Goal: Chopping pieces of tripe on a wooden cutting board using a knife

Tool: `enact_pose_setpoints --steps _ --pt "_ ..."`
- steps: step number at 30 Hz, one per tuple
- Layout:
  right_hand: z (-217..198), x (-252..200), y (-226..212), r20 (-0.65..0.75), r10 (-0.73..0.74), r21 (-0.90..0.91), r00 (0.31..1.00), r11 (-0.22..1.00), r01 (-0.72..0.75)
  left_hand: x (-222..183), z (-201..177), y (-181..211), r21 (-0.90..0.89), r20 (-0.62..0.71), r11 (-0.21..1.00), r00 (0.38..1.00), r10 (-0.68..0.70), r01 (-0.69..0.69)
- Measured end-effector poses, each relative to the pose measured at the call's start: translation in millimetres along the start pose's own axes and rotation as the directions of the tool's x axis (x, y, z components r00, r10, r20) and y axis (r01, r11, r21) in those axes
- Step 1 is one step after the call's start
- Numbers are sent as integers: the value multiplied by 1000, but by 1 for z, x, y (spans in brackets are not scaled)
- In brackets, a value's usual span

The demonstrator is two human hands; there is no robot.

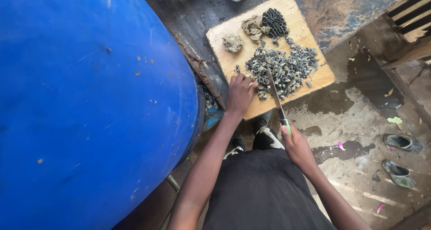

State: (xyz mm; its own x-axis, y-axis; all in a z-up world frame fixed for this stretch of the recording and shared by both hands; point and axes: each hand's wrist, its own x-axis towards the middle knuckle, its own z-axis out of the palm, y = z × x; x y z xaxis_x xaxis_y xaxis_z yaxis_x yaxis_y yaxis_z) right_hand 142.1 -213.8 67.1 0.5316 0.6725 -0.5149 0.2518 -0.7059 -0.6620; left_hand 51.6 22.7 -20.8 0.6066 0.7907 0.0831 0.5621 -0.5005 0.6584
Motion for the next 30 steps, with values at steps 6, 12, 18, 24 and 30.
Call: enact_pose_setpoints --steps 6,12,18,24,30 --pt "-3 -4 11 -19 36 55 999 998 -35 28 15 26 144 136 980 984 114 -133" --pt "9 0 44 59 15 26 998 1000 -16 37 -7 14 -295 -18 950 994 -110 99" --pt "13 1 12 249 -6 -121 968 992 38 7 -92 21 -476 -184 865 943 -277 161" --pt "10 30 1 193 17 -195 981 980 22 -35 -71 12 -247 53 967 997 -52 64" --pt "-12 23 -37 222 64 -233 973 972 -11 -57 -46 9 -52 123 998 992 -39 46"
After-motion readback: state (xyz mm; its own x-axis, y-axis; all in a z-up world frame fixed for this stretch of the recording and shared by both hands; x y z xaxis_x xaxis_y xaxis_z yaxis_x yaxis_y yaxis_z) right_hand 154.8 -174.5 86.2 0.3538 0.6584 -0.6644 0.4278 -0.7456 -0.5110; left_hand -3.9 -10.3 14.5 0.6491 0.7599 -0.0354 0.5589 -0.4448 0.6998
